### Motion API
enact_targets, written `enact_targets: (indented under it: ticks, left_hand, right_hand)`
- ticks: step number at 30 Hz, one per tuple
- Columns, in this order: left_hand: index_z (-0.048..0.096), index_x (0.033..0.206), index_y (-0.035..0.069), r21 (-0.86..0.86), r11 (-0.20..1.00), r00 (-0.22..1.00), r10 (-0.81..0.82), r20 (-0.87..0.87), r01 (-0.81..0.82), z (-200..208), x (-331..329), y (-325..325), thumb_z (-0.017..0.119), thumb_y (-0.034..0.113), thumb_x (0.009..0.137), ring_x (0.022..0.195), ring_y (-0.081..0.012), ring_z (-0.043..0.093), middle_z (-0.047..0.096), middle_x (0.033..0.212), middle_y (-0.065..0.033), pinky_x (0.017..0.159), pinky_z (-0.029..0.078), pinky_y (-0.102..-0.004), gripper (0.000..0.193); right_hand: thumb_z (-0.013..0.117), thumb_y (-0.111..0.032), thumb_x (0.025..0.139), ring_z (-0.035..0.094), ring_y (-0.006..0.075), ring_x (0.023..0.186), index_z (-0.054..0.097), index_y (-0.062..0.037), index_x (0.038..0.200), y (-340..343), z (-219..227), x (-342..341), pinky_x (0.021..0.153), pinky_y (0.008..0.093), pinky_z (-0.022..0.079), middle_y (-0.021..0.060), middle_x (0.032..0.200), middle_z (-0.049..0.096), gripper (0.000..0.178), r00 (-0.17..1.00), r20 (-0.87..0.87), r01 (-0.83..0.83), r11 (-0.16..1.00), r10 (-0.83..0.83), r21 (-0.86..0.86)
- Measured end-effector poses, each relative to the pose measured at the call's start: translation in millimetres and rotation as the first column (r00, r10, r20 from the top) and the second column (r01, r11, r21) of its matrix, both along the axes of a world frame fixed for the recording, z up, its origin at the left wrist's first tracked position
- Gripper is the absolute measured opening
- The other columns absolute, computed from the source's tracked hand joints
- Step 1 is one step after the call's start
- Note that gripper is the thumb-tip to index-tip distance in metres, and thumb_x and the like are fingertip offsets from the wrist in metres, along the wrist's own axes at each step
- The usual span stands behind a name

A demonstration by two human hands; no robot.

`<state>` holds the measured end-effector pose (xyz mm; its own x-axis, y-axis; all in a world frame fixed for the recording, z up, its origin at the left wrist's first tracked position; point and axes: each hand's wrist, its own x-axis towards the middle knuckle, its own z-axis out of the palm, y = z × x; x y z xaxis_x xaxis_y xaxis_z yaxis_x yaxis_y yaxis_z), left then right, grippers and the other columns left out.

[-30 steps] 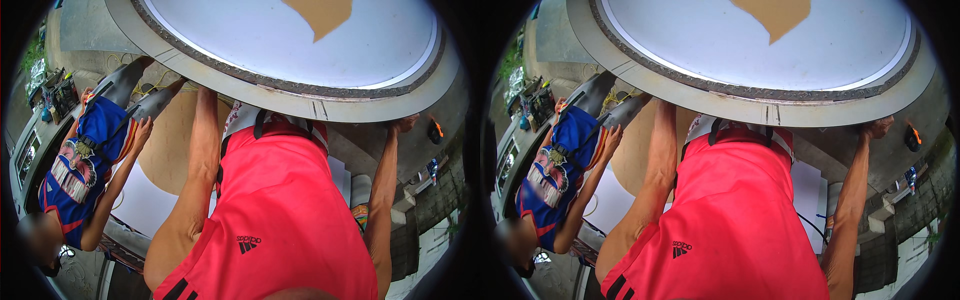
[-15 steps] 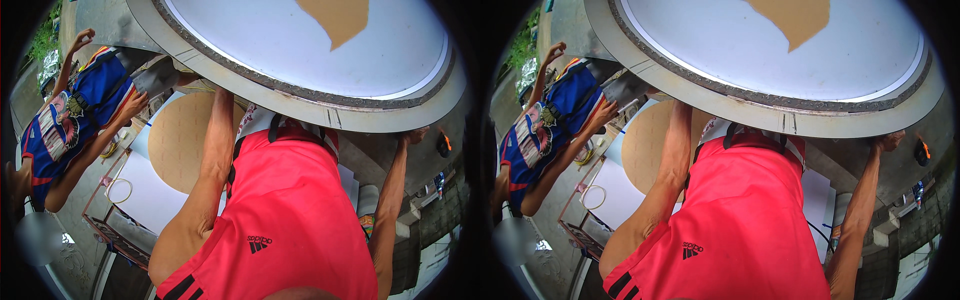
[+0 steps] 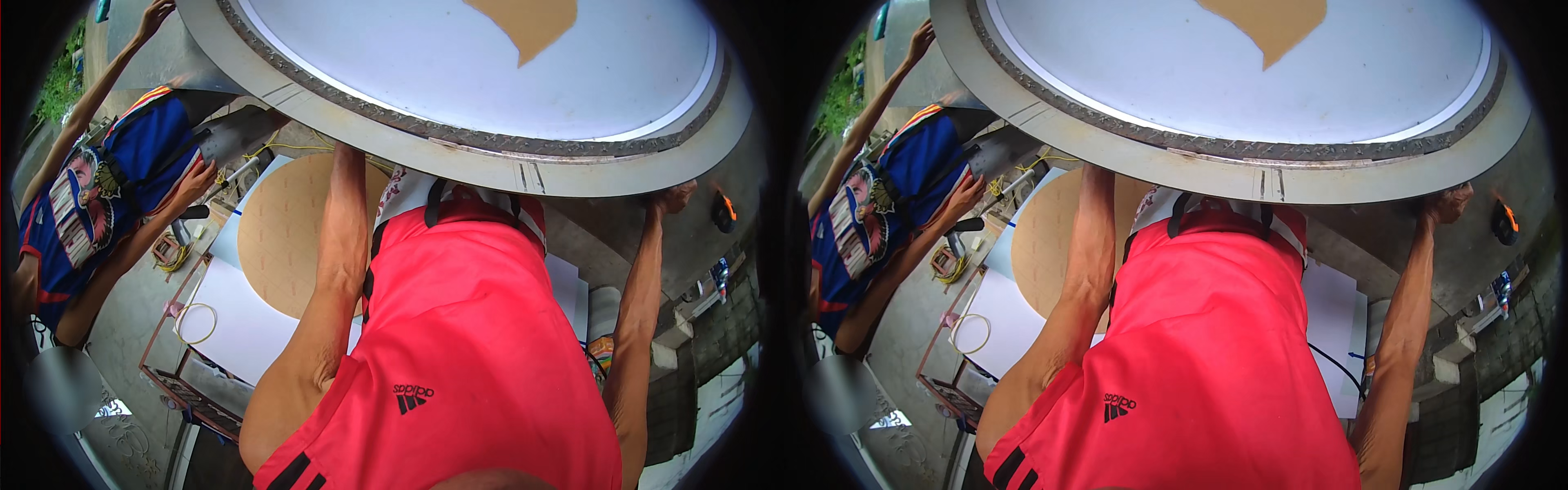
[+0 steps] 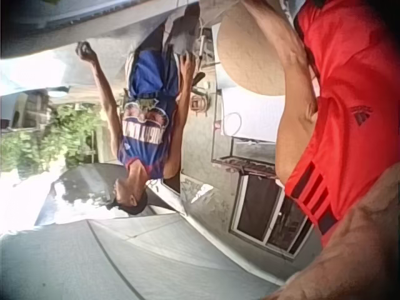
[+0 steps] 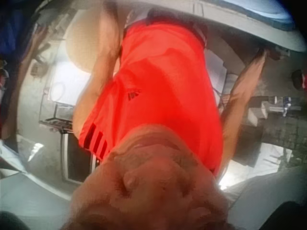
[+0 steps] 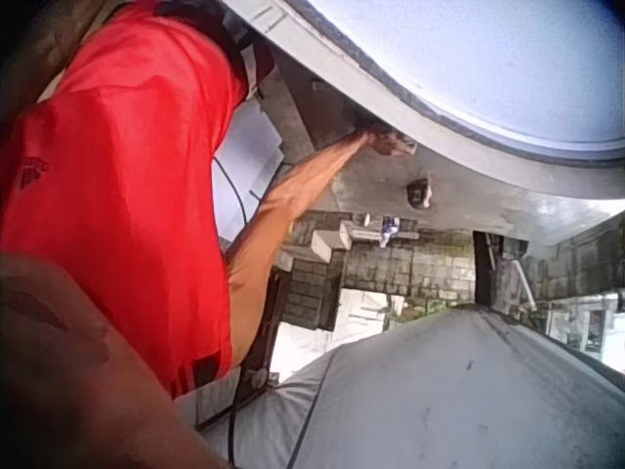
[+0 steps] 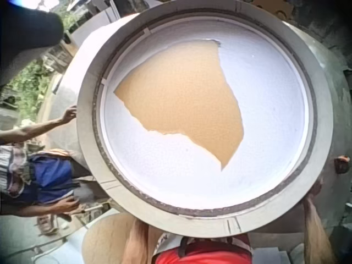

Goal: Measuring and fitting the metal frame onto a large circular sign base during fabrication.

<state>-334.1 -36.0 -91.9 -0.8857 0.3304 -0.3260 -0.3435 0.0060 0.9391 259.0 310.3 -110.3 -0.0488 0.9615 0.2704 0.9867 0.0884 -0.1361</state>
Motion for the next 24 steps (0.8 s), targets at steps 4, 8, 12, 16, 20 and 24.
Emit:
enact_targets:
  ticks: [4, 8, 12, 16, 20, 24]
  left_hand:
    - [0.051, 0.129, 0.010, -0.028, 0.999, 1.000, -0.026, -0.010, 0.026, -4, -14, 1, 0.059, 0.032, 0.091, 0.110, -0.0216, 0.056, 0.052, 0.129, -0.0072, 0.090, 0.048, -0.0402, 0.046]
    - [0.051, 0.130, 0.010, -0.038, 0.998, 0.999, -0.042, -0.029, 0.041, -4, -31, 0, 0.059, 0.032, 0.090, 0.110, -0.0215, 0.056, 0.052, 0.129, -0.0072, 0.090, 0.048, -0.0403, 0.046]
    - [0.051, 0.130, 0.010, -0.059, 0.997, 0.997, -0.057, -0.048, 0.054, -2, -49, -2, 0.059, 0.032, 0.090, 0.110, -0.0214, 0.056, 0.052, 0.130, -0.0071, 0.090, 0.048, -0.0404, 0.046]
    - [0.051, 0.130, 0.010, -0.063, 0.996, 0.996, -0.063, -0.056, 0.060, 0, -64, -4, 0.059, 0.032, 0.090, 0.110, -0.0213, 0.056, 0.052, 0.130, -0.0071, 0.089, 0.048, -0.0405, 0.046]
    - [0.051, 0.130, 0.011, -0.068, 0.996, 0.995, -0.068, -0.069, 0.064, 3, -79, -5, 0.059, 0.031, 0.090, 0.110, -0.0212, 0.056, 0.052, 0.130, -0.0071, 0.089, 0.048, -0.0406, 0.046]
    - [0.051, 0.130, 0.011, -0.083, 0.994, 0.994, -0.072, -0.079, 0.065, 8, -98, -6, 0.059, 0.031, 0.090, 0.110, -0.0211, 0.055, 0.051, 0.131, -0.0070, 0.089, 0.048, -0.0407, 0.046]
  right_hand:
    - [0.049, -0.050, 0.091, 0.061, 0.0333, 0.099, 0.059, -0.0102, 0.106, -7, 13, -19, 0.083, 0.0435, 0.047, 0.0100, 0.105, 0.064, 0.044, 0.989, -0.096, 0.105, 0.993, -0.110, -0.050]
    - [0.043, -0.044, 0.096, 0.062, 0.0335, 0.098, 0.060, -0.0104, 0.104, -10, 25, -40, 0.083, 0.0437, 0.047, 0.0106, 0.104, 0.064, 0.039, 0.987, -0.123, 0.106, 0.994, -0.104, 0.007]
    - [0.043, -0.043, 0.096, 0.062, 0.0340, 0.095, 0.059, -0.0105, 0.103, -11, 32, -48, 0.082, 0.0441, 0.047, 0.0112, 0.102, 0.065, 0.037, 0.976, -0.171, 0.128, 0.991, -0.131, -0.032]
    - [0.044, -0.043, 0.095, 0.062, 0.0336, 0.096, 0.059, -0.0108, 0.103, -11, 30, -48, 0.082, 0.0442, 0.047, 0.0107, 0.102, 0.065, 0.037, 0.977, -0.142, 0.158, 0.987, -0.160, -0.028]
    - [0.044, -0.043, 0.094, 0.063, 0.0331, 0.098, 0.060, -0.0109, 0.103, -10, 27, -45, 0.083, 0.0444, 0.048, 0.0101, 0.104, 0.065, 0.037, 0.975, -0.128, 0.175, 0.984, -0.179, -0.038]
    - [0.044, -0.043, 0.095, 0.063, 0.0328, 0.098, 0.059, -0.0110, 0.103, -9, 25, -42, 0.083, 0.0442, 0.048, 0.0100, 0.105, 0.065, 0.037, 0.982, -0.093, 0.165, 0.986, -0.166, -0.020]
